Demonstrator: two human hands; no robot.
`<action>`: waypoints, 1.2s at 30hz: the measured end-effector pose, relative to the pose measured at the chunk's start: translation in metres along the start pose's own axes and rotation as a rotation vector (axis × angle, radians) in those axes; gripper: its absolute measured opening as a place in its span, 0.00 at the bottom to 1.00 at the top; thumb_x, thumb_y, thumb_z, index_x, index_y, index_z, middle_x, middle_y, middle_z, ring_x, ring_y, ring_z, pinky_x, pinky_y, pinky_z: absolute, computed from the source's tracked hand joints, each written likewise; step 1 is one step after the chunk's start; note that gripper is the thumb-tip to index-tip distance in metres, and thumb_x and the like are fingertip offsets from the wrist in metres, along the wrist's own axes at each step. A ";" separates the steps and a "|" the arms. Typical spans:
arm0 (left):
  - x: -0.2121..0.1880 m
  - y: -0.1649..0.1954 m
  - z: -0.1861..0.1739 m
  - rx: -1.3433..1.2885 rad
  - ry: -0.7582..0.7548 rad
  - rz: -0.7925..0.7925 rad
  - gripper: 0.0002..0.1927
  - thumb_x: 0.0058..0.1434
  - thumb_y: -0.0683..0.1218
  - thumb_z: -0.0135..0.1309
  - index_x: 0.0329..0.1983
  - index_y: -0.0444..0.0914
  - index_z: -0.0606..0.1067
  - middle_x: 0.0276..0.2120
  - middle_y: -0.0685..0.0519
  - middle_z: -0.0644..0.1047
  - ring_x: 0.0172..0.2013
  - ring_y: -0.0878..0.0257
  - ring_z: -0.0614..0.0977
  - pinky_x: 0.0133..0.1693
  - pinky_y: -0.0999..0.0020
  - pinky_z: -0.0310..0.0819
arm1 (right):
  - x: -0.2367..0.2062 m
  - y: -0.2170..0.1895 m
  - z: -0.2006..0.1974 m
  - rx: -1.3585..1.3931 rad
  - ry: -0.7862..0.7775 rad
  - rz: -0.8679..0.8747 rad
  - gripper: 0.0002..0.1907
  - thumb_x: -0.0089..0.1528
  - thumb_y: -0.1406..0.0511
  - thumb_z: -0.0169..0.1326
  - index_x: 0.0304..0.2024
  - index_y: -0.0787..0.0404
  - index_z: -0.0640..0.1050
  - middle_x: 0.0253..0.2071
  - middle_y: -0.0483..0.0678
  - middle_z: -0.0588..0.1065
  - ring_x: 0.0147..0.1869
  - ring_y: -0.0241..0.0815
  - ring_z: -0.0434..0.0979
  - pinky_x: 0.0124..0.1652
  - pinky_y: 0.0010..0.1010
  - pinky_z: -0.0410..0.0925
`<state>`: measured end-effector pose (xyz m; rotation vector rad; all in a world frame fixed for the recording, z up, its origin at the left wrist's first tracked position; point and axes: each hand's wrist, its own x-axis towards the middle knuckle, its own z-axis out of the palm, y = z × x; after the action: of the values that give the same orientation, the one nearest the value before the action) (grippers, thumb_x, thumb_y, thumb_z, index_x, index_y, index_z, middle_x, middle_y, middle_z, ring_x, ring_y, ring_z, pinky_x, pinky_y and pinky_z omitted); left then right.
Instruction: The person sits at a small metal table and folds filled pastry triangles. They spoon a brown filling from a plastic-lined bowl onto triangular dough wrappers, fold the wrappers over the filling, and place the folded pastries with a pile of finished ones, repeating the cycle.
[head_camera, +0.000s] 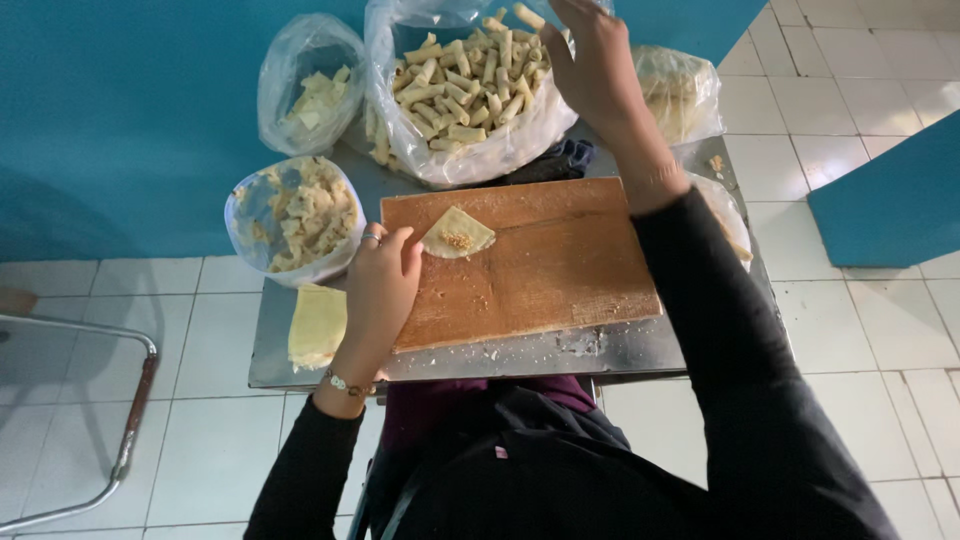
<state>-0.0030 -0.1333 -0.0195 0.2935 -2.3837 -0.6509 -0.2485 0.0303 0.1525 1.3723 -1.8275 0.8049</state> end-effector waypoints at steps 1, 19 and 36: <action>0.001 -0.004 0.001 0.017 -0.018 -0.016 0.10 0.64 0.43 0.58 0.46 0.33 0.77 0.42 0.39 0.75 0.39 0.41 0.79 0.41 0.52 0.74 | -0.010 -0.007 -0.001 0.042 -0.063 0.169 0.14 0.68 0.70 0.58 0.55 0.69 0.80 0.47 0.62 0.80 0.40 0.55 0.81 0.41 0.39 0.74; 0.011 0.007 0.007 0.162 0.001 0.026 0.07 0.57 0.45 0.63 0.31 0.40 0.76 0.32 0.50 0.75 0.35 0.50 0.80 0.37 0.55 0.70 | -0.146 -0.121 0.039 -0.172 -0.470 0.546 0.10 0.58 0.57 0.61 0.36 0.55 0.80 0.40 0.46 0.77 0.44 0.50 0.80 0.33 0.44 0.72; 0.022 0.018 0.017 -0.150 0.045 0.018 0.13 0.57 0.36 0.57 0.45 0.39 0.72 0.30 0.50 0.78 0.32 0.50 0.81 0.33 0.55 0.72 | -0.145 -0.123 0.041 0.061 -0.368 0.498 0.20 0.61 0.65 0.59 0.55 0.51 0.73 0.33 0.44 0.78 0.35 0.48 0.81 0.32 0.40 0.72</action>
<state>-0.0317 -0.1193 -0.0095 0.2195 -2.2776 -0.8008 -0.1092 0.0438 0.0181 1.1676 -2.5105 0.9007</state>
